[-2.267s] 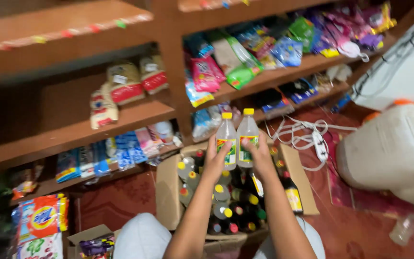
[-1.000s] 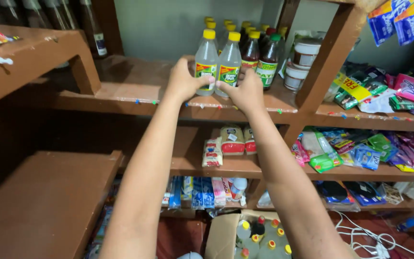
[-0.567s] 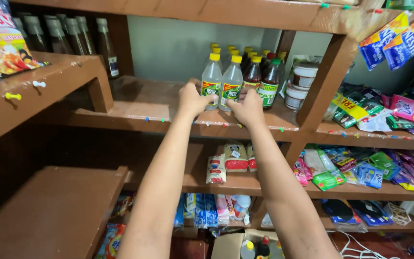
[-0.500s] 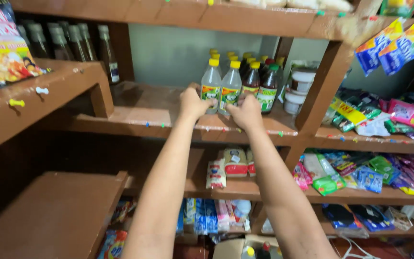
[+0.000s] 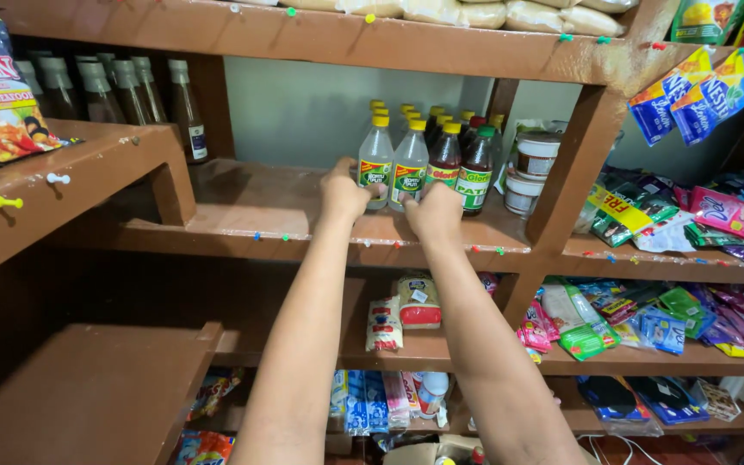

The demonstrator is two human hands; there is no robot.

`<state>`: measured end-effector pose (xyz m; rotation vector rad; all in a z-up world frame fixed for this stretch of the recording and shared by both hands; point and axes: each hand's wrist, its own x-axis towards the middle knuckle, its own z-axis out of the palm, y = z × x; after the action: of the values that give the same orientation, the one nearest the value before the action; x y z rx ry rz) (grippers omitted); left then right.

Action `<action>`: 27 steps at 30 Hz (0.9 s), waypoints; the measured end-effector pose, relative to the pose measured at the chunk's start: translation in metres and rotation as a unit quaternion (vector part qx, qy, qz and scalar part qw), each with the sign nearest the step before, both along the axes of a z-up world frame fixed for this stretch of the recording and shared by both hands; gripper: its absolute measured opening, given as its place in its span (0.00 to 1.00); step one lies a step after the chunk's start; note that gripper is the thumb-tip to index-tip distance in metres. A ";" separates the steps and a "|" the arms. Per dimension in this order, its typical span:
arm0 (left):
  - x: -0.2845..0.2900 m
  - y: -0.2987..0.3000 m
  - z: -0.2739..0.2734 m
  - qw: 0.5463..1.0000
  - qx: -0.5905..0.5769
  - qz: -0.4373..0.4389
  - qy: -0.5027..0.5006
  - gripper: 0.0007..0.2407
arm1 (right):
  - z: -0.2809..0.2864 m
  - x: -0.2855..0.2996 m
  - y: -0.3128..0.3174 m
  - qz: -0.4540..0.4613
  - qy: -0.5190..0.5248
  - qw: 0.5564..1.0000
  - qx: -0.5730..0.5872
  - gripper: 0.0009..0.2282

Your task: Stocking grocery shelves with bottles of condiments from a cardboard box.

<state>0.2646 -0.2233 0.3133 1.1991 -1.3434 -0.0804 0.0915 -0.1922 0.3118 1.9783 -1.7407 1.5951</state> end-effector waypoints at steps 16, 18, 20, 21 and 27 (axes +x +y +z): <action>-0.002 0.003 -0.002 1.000 0.001 0.011 -0.007 0.28 | 0.014 0.011 0.024 -0.017 0.005 0.999 0.033 0.19; -0.004 0.010 0.001 0.999 0.019 0.024 -0.012 0.29 | 0.014 0.011 0.027 -0.026 0.006 0.998 0.048 0.20; -0.006 0.016 0.006 0.999 0.021 0.032 -0.018 0.30 | 0.018 0.011 0.030 -0.025 0.007 0.999 0.045 0.20; -0.006 0.019 0.006 0.999 0.025 0.041 -0.024 0.31 | 0.018 0.013 0.032 -0.024 0.008 0.999 0.045 0.20; -0.006 0.025 0.010 0.998 0.037 0.044 -0.040 0.28 | 0.022 0.012 0.042 -0.030 -0.030 0.994 0.103 0.19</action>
<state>0.2581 -0.1987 0.3237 1.3339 -1.3659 -0.0186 0.1031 -0.1505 0.3335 1.9588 -2.0422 1.5271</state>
